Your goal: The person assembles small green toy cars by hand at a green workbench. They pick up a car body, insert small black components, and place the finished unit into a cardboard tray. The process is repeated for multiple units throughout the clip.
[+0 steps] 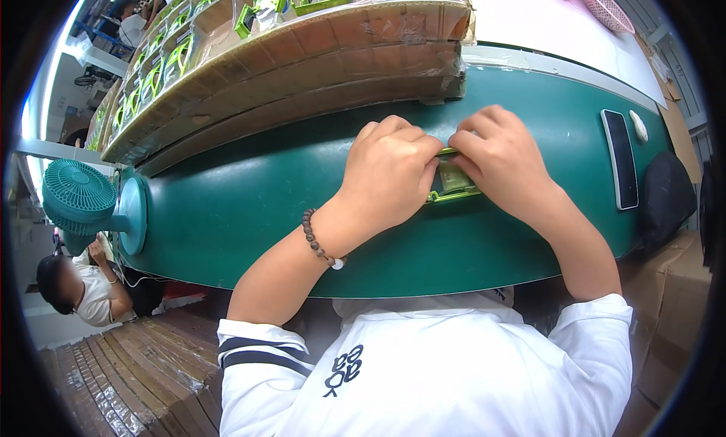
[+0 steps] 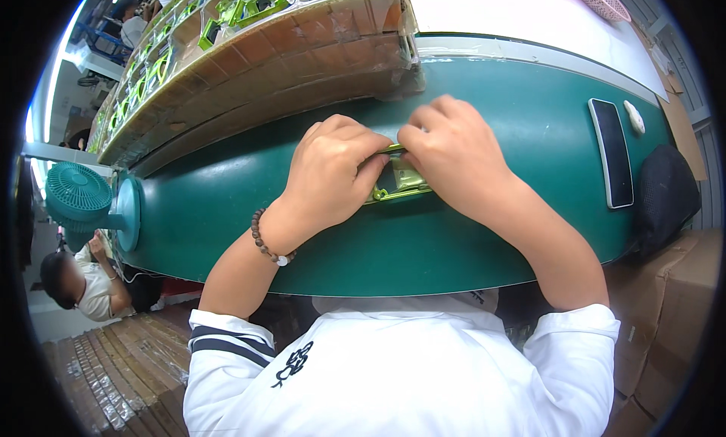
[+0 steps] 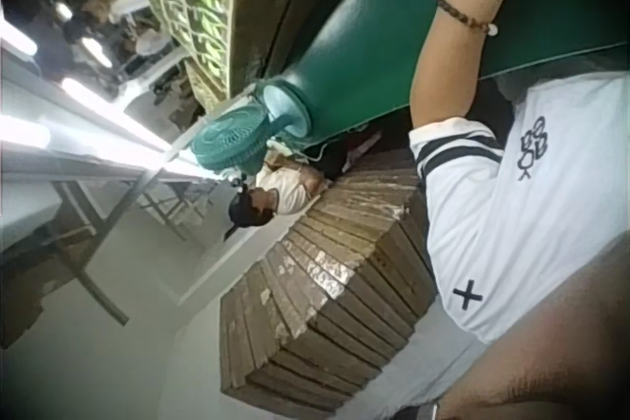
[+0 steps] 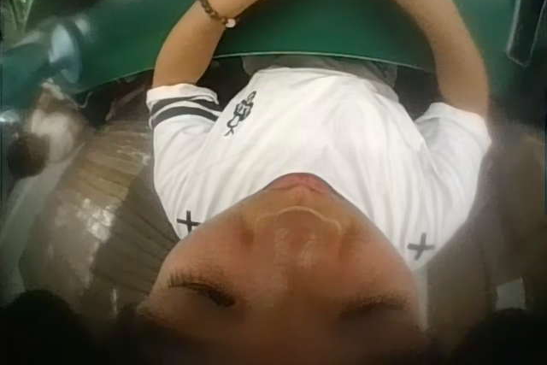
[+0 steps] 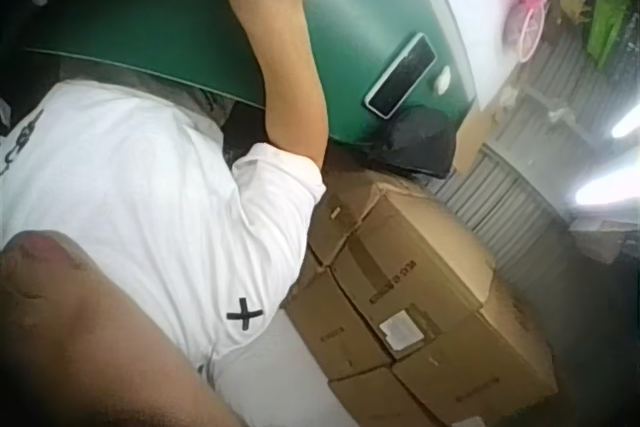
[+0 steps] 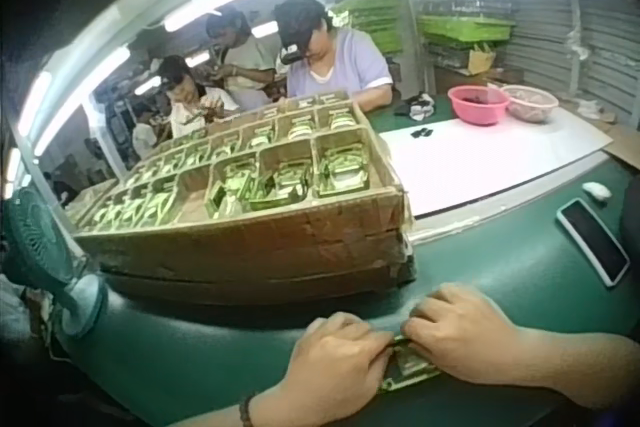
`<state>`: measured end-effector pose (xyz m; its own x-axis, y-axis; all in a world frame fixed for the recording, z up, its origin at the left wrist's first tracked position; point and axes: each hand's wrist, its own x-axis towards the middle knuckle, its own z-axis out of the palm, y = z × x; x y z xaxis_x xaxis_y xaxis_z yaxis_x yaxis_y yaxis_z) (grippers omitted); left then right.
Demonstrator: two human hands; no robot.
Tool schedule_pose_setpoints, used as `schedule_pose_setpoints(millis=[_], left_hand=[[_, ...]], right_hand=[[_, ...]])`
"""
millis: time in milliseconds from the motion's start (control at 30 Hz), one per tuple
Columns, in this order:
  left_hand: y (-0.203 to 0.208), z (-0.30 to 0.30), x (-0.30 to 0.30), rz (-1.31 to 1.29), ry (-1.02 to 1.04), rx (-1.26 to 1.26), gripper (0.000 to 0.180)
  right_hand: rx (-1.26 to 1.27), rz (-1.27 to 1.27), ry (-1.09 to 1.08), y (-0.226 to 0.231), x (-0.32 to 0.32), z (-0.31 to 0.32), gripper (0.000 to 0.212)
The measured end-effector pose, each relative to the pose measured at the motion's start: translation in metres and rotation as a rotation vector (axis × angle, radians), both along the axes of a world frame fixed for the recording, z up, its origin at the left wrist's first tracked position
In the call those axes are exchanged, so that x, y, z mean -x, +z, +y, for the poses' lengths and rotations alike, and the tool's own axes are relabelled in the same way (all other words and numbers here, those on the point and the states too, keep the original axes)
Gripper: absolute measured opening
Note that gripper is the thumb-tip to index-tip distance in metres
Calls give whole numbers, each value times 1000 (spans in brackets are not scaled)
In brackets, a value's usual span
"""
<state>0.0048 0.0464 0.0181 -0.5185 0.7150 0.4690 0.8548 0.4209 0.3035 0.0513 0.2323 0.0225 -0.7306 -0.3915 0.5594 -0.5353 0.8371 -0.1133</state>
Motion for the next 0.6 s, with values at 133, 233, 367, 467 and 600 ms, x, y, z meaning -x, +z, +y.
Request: schedule_pose_setpoints(millis=[133,233,367,467,600], left_hand=[[0,5,-6,7,85,99,6],[-2,7,-5,15,73,121,5],[-3,8,-4,2,51,117,9],[-6,10,-2,-16,40,70,14],[-8,10,-2,-46,49,64,20]], right_hand=[[79,-246,-30,-9,-6,1,14],[120,-330,-65,-10,-8,2,10],[75,-297,-105,-6,-9,-2,12],[28,-305,-130,-4,-6,-5,9],[12,-307,-140,-3,-5,-6,7]])
